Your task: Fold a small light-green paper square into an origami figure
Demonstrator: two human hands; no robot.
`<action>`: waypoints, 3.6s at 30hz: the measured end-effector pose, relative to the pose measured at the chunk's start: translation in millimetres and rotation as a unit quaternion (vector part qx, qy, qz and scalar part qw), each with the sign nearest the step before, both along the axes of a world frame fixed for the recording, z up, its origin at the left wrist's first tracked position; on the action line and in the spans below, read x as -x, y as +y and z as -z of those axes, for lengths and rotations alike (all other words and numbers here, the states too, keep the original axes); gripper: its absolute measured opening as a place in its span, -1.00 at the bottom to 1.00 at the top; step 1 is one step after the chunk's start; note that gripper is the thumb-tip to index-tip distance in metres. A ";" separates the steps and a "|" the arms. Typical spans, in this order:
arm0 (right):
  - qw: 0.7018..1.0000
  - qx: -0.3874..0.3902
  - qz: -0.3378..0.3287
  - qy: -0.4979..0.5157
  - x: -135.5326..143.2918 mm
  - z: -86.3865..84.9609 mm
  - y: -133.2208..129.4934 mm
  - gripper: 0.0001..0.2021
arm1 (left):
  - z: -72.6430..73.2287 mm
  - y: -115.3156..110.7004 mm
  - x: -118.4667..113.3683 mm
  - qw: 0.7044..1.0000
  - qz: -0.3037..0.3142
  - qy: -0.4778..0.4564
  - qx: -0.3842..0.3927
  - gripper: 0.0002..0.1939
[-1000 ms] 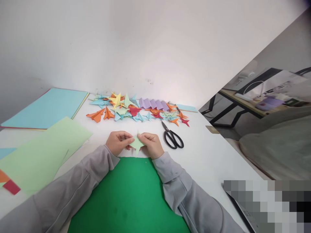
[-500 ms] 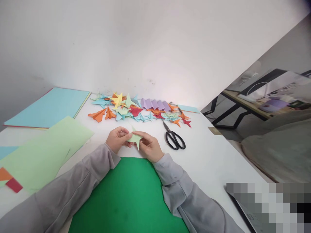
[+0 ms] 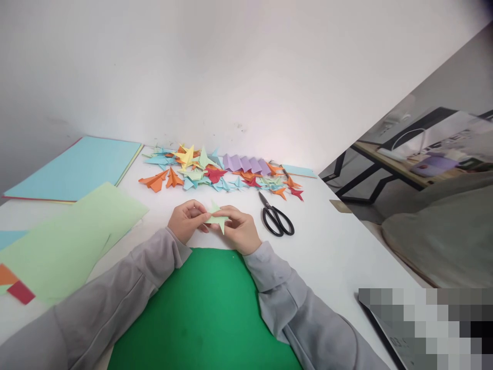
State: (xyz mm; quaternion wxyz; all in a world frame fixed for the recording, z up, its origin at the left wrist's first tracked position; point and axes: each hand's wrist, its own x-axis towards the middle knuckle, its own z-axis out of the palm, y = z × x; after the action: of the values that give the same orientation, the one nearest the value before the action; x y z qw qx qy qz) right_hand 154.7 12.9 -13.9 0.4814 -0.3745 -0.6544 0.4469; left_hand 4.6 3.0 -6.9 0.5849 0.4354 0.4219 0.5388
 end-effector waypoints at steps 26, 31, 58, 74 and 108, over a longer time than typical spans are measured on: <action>0.959 0.156 -0.072 0.227 -7.9 -3.1 4.8 -0.62 | -1.0 -7.3 -8.9 0.987 -0.069 0.088 -0.118 -0.78; 0.970 0.161 -0.044 0.175 -5.9 2.2 7.3 -0.74 | 6.9 -4.2 -5.5 0.981 -0.041 0.109 -0.153 -0.80; 0.983 0.141 -0.020 0.118 -4.6 4.8 7.2 -0.93 | 0.5 -3.3 -4.3 0.994 0.005 0.091 -0.058 -0.78; 0.976 0.156 -0.092 0.123 -9.7 10.6 10.2 -0.88 | -3.2 2.3 2.6 0.995 0.083 0.042 0.025 -0.67; 0.972 0.170 -0.095 0.133 -10.3 9.9 10.4 -0.86 | -4.1 3.9 3.0 0.995 0.047 -0.015 0.082 -0.66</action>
State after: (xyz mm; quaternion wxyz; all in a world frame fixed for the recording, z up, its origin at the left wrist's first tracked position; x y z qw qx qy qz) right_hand 165.0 23.3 -23.8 0.4489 -0.3245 -0.5313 0.6410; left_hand 1.6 6.9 -2.8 0.6496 0.3974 0.4353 0.4802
